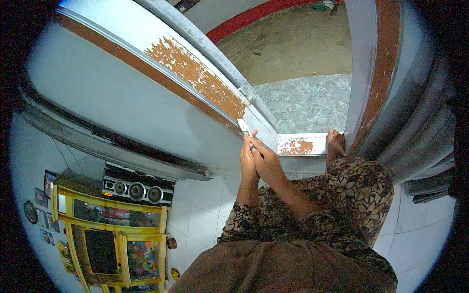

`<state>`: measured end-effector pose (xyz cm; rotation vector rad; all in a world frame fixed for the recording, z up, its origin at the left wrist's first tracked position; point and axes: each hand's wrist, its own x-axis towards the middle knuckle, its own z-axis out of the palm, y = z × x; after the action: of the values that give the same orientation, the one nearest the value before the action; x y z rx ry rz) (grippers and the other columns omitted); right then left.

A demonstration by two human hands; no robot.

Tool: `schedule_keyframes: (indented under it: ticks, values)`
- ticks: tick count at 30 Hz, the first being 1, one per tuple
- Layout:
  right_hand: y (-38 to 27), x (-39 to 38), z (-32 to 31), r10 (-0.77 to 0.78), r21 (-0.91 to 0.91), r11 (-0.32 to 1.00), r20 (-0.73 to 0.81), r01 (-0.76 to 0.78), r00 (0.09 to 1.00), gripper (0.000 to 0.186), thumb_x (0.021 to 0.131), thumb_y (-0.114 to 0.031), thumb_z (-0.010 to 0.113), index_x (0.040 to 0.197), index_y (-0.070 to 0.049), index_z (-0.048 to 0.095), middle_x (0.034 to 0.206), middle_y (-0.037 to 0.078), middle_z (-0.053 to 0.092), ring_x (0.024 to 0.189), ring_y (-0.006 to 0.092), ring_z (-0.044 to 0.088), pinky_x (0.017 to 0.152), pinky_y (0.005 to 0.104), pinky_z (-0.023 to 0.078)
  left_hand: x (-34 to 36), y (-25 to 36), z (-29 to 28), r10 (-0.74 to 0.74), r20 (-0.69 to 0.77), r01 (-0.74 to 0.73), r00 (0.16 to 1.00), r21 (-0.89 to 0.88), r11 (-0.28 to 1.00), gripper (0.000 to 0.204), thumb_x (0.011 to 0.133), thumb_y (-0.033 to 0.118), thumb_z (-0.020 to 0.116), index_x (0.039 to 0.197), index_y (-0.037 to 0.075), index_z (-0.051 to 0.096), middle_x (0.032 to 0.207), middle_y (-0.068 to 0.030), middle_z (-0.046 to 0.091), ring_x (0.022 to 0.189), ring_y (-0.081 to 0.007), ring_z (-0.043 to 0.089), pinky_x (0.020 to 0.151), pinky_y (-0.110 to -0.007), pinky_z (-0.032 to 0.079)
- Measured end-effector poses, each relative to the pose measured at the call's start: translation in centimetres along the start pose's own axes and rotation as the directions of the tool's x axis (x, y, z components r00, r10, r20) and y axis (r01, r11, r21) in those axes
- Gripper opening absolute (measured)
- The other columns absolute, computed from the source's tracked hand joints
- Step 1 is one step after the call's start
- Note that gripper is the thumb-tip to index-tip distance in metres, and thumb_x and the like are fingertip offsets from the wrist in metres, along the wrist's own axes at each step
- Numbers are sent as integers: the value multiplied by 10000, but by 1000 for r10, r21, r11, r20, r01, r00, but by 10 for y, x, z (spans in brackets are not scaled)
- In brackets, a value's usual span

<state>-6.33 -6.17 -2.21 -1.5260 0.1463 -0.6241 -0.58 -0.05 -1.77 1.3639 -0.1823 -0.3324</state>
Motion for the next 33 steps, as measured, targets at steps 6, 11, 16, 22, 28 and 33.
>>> schedule_keyframes:
  ticks: [6, 11, 16, 22, 28, 33]
  values:
    - [16, -10, 8, -26, -15, 1000, -21, 25, 999, 413, 889, -110, 472, 1297, -153, 526, 1032, 254, 614, 937, 398, 615, 808, 427, 490, 2, -18, -11, -51, -8, 50, 999, -98, 994, 507, 1017, 421, 293, 1289, 50, 505, 816, -8, 514, 678, -74, 453, 587, -215, 390]
    - [16, 0, 5, -47, -8, 999, -40, 47, 998, 412, 889, -111, 474, 1297, -138, 522, 1002, 282, 607, 923, 410, 614, 795, 437, 488, 8, -12, -5, -4, 12, 5, 1000, -62, 998, 512, 1019, 415, 289, 1291, 34, 497, 797, 1, 500, 669, -70, 437, 577, -209, 378]
    - [15, -2, 6, -83, -27, 996, -37, 82, 996, 428, 887, -100, 459, 1310, -146, 509, 1003, 308, 593, 919, 430, 609, 775, 446, 491, 1, -9, -4, -40, -16, 39, 999, -53, 998, 508, 1024, 404, 289, 1273, 19, 506, 797, 0, 498, 689, -69, 448, 591, -206, 383]
    - [14, 0, 5, 2, 41, 999, -20, -1, 1000, 412, 892, -100, 451, 1298, -122, 521, 1081, 301, 586, 997, 402, 604, 841, 414, 483, 3, -10, -5, -2, -30, 3, 1000, 48, 999, 516, 1021, 411, 293, 1255, 13, 522, 842, -16, 529, 751, -89, 482, 657, -217, 416]
    - [7, 4, -5, 146, 68, 986, 97, -153, 985, 390, 901, -63, 449, 1282, -16, 518, 1250, 233, 552, 1184, 290, 529, 1002, 338, 389, 3, -10, 3, -25, -52, 25, 998, 0, 1000, 535, 1013, 436, 304, 1254, 8, 517, 845, -23, 524, 753, -90, 483, 657, -220, 416]
    - [5, 8, -10, 117, 30, 992, 99, -121, 988, 392, 899, -87, 453, 1281, -46, 529, 1218, 243, 565, 1154, 317, 544, 982, 352, 407, 3, -13, 6, -16, -85, 13, 996, -37, 999, 536, 1014, 434, 300, 1254, 5, 514, 835, -17, 522, 726, -84, 480, 617, -221, 409]
